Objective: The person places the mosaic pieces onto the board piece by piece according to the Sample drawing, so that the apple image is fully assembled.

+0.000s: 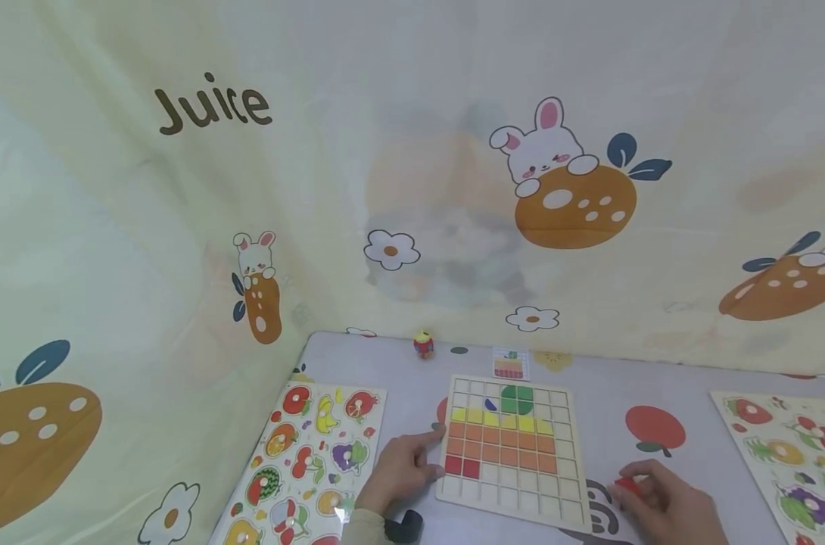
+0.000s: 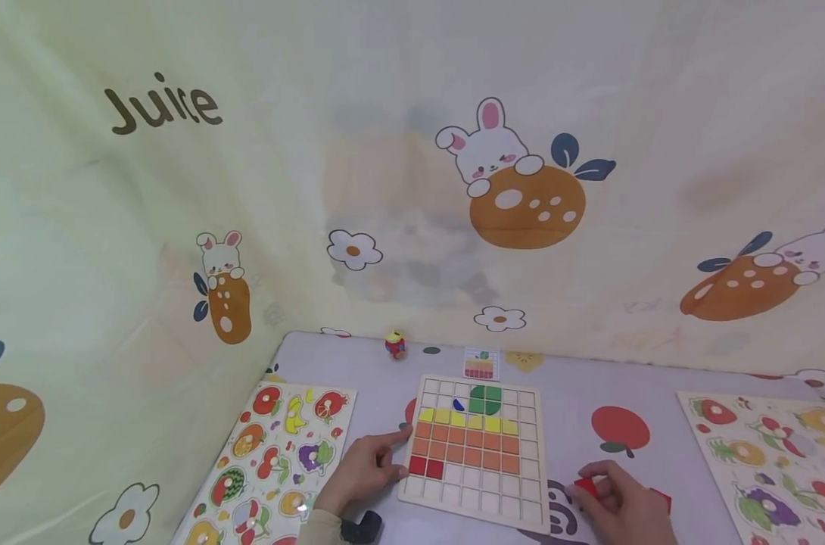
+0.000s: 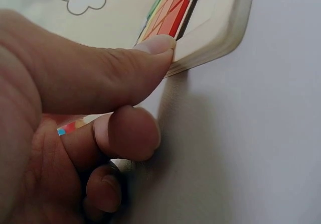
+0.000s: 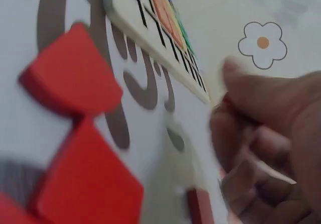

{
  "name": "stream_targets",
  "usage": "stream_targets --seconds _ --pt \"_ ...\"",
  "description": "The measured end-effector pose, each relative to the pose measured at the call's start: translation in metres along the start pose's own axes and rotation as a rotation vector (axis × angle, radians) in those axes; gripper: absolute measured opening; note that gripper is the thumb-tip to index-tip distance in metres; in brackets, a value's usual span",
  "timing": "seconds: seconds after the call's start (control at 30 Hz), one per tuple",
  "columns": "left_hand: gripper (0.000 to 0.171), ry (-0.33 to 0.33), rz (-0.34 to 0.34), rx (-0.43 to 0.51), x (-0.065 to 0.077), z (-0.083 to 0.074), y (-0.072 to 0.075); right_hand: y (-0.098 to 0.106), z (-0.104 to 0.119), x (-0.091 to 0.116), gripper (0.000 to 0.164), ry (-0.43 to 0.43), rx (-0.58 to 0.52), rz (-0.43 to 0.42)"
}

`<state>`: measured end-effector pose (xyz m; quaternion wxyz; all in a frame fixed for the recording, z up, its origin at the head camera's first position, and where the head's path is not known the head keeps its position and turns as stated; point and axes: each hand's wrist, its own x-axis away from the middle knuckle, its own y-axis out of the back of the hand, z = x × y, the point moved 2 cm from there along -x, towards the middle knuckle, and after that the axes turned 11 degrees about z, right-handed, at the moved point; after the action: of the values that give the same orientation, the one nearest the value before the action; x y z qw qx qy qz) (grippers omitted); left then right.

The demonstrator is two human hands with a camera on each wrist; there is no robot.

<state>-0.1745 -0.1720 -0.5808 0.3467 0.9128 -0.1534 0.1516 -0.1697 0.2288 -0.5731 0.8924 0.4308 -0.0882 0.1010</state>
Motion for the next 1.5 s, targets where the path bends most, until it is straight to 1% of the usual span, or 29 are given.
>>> stream_targets --seconds 0.07,0.2,0.27,0.37,0.4,0.47,0.57,0.63,0.77,0.87,0.93,1.13,1.33,1.5 --pt "0.061 -0.003 0.001 0.0 0.0 0.0 0.0 -0.001 0.003 -0.001 0.045 -0.022 -0.075 -0.054" --pt "0.061 -0.009 0.002 -0.002 0.0 -0.001 0.001 -0.008 0.012 -0.005 0.046 -0.093 -0.287 -0.109" --pt "0.061 -0.017 0.001 -0.002 0.0 -0.001 0.001 -0.011 0.02 -0.007 0.05 -0.131 -0.374 -0.085" --pt "0.061 -0.035 -0.001 -0.002 0.0 -0.001 0.002 -0.019 0.033 -0.012 0.058 -0.156 -0.439 -0.02" --pt "0.061 -0.04 -0.002 -0.002 0.0 -0.001 0.002 -0.022 0.038 -0.014 0.059 -0.156 -0.453 0.001" --pt "0.061 -0.046 -0.004 -0.002 0.001 -0.001 0.003 -0.03 0.048 -0.017 0.06 -0.125 -0.476 0.031" --pt "0.061 -0.047 0.001 0.0 0.001 -0.002 0.003 -0.044 0.062 -0.019 0.058 -0.056 -0.47 0.074" --pt "0.061 -0.048 0.003 0.003 0.001 -0.002 0.003 -0.053 0.073 -0.02 0.053 -0.004 -0.437 0.082" --pt "0.061 -0.052 0.004 0.005 0.002 -0.003 0.003 -0.068 0.093 -0.021 0.039 0.126 -0.367 0.066" --pt "0.061 -0.052 0.003 0.005 0.002 -0.003 0.003 -0.079 0.103 -0.023 0.033 0.203 -0.345 0.047" --pt "0.061 -0.052 0.004 0.007 0.001 -0.003 0.004 -0.086 0.107 -0.026 0.031 0.209 -0.336 0.062" --pt "0.062 -0.051 0.001 0.0 0.001 -0.002 0.004 -0.099 0.117 -0.028 0.029 0.145 -0.29 0.104" --pt "0.061 -0.046 -0.002 -0.005 0.002 -0.003 0.006 -0.101 0.125 -0.027 0.03 0.117 -0.194 0.109" --pt "0.061 -0.041 0.002 -0.002 0.001 -0.002 0.004 -0.1 0.126 -0.027 0.035 0.117 -0.147 0.108"
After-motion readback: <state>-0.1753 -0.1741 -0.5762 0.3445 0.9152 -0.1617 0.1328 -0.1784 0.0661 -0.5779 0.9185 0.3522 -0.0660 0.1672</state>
